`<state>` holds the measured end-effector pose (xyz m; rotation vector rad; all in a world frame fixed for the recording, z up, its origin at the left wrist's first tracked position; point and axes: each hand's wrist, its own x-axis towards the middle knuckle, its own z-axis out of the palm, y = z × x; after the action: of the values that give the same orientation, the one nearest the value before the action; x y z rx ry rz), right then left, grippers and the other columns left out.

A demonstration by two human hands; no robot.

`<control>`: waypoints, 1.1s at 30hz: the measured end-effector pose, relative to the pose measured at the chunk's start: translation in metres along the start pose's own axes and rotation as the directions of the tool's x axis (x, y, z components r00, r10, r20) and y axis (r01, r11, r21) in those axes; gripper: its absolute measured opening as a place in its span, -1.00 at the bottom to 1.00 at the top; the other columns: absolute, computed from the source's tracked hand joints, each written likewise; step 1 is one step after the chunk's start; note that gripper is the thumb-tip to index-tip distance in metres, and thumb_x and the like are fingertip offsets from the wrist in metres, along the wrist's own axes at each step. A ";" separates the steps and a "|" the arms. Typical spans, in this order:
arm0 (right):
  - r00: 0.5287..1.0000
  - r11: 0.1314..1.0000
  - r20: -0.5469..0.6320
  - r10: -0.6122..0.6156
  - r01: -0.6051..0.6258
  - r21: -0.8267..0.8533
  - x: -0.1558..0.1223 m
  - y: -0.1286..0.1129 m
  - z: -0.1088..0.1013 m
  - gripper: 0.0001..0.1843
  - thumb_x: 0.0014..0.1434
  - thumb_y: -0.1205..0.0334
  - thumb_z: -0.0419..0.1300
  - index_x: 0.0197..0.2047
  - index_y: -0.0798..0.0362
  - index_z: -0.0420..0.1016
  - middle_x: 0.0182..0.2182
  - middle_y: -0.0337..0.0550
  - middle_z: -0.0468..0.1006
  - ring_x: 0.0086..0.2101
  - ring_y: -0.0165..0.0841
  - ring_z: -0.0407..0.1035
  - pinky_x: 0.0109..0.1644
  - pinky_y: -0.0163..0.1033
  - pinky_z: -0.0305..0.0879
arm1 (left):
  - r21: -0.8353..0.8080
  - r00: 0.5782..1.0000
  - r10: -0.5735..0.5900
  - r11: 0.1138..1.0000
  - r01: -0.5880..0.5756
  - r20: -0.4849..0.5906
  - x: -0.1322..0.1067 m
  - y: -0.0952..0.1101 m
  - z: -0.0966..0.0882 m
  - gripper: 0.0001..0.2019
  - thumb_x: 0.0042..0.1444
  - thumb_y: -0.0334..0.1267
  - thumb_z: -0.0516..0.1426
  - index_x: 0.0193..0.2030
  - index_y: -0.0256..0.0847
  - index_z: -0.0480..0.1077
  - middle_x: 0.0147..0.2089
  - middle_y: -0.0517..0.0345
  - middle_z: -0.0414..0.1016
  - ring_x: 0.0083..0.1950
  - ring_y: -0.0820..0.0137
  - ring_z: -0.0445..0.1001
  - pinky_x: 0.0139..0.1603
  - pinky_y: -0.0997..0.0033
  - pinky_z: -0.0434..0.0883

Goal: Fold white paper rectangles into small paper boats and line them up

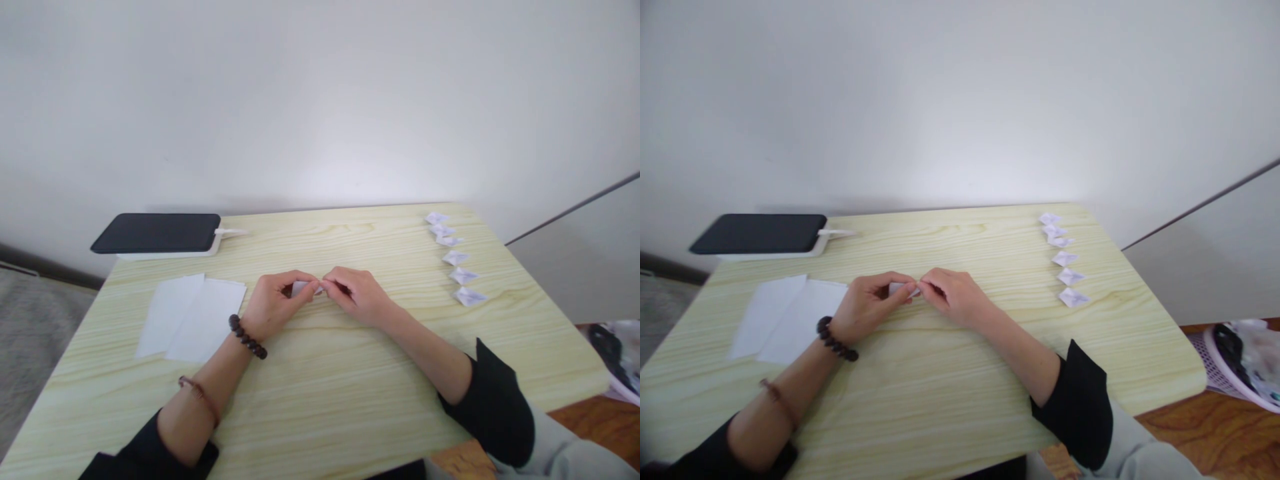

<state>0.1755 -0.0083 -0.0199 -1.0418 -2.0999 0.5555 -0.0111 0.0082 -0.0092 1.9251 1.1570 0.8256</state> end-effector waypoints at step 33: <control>0.977 1.000 -0.215 0.006 -0.001 0.023 -0.001 0.003 0.000 -0.89 0.21 0.26 0.11 -0.21 0.03 0.44 -0.35 -0.20 0.59 -0.41 -0.46 0.43 -0.29 -0.38 0.35 | -0.223 0.975 0.016 0.973 -0.066 -0.222 0.000 -0.004 0.005 -0.77 0.03 -0.11 0.24 -0.31 -0.24 0.43 -0.32 0.14 0.54 -0.41 0.43 0.55 -0.41 0.46 0.56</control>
<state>0.1777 -0.0077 -0.0224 -1.0448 -1.8981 0.4458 -0.0090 0.0081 -0.0154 1.7042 1.0970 1.1656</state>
